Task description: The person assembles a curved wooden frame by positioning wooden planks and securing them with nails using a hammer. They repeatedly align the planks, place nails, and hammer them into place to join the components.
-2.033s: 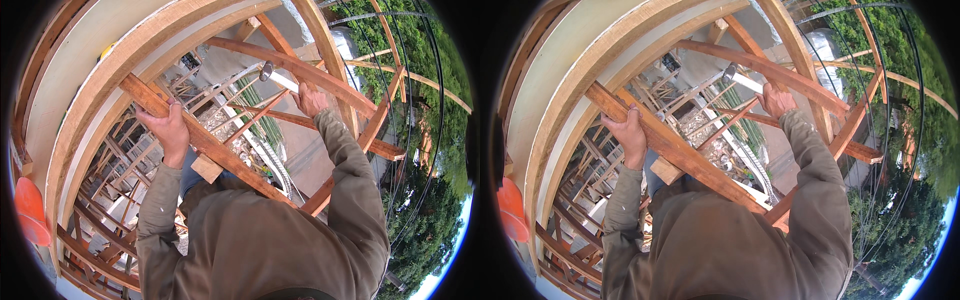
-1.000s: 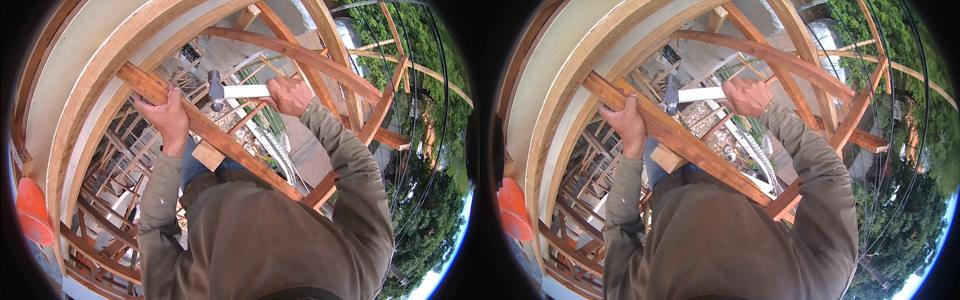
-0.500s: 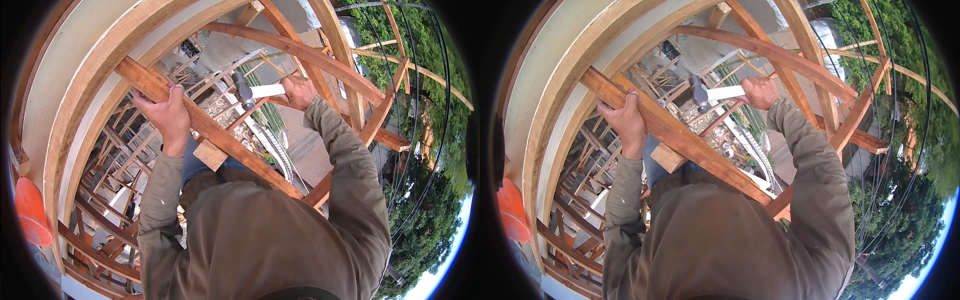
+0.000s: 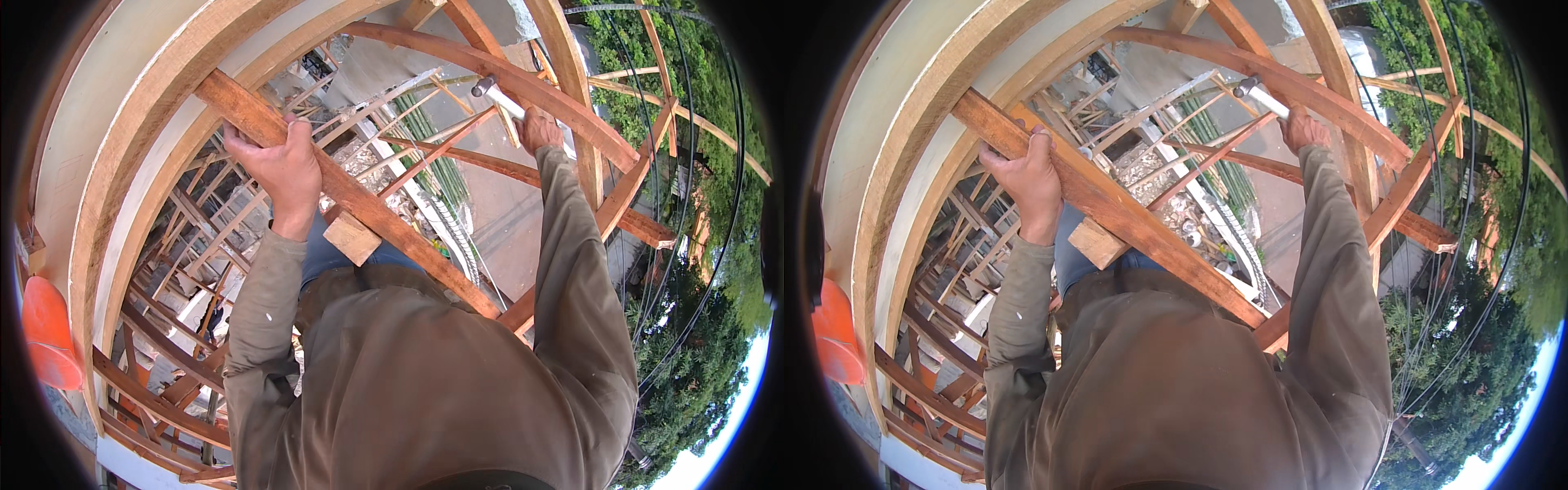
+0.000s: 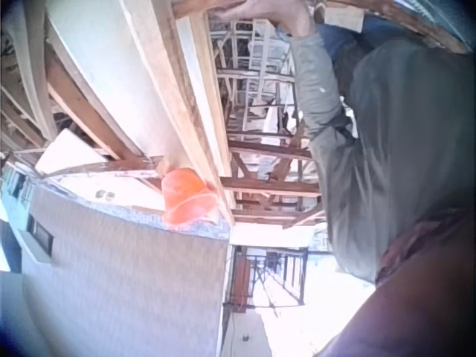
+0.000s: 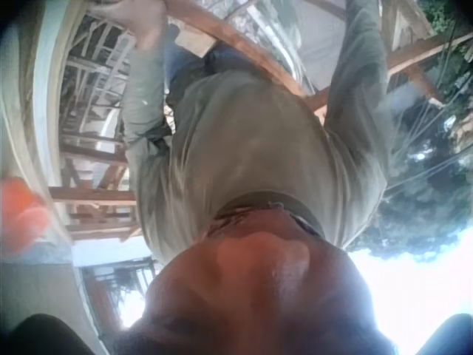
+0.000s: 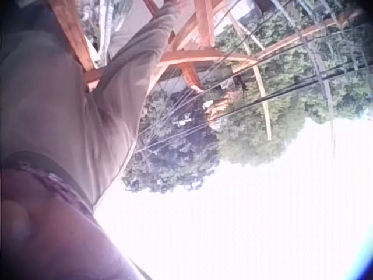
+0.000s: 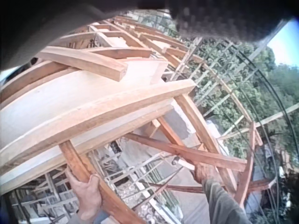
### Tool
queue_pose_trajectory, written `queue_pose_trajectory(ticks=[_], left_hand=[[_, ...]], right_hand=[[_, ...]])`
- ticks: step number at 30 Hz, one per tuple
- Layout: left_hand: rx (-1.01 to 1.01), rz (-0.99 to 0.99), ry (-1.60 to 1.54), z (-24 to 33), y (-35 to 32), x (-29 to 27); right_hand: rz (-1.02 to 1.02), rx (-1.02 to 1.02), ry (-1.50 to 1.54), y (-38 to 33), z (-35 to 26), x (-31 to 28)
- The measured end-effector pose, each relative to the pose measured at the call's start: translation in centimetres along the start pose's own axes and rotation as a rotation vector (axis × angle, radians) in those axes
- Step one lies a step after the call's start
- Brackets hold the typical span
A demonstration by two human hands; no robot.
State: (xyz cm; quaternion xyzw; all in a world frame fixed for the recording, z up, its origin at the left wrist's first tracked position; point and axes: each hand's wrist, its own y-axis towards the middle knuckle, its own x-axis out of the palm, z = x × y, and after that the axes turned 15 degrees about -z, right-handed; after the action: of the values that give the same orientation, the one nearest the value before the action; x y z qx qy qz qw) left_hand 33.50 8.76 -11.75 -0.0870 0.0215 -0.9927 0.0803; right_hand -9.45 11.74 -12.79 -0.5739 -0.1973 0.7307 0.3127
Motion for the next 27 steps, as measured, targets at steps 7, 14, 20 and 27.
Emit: queue_pose_trajectory(ticks=[7,14,20,27], left_hand=[[-0.066,0.007,0.032,0.4,0.0,-0.1],[-0.051,-0.004,0.124,0.6,-0.3,0.2],[-0.089,0.016,0.022,0.8,0.0,0.0],[-0.111,-0.071,0.009,0.3,0.4,-1.0]], right_hand=[[0.379,-0.512,0.02,-3.5,-8.1,-2.2],[0.139,0.117,0.111,3.5,0.9,4.6],[0.583,-0.669,0.052,-1.7,-6.0,0.0],[0.245,-0.001,0.225,2.4,-0.6,7.7]])
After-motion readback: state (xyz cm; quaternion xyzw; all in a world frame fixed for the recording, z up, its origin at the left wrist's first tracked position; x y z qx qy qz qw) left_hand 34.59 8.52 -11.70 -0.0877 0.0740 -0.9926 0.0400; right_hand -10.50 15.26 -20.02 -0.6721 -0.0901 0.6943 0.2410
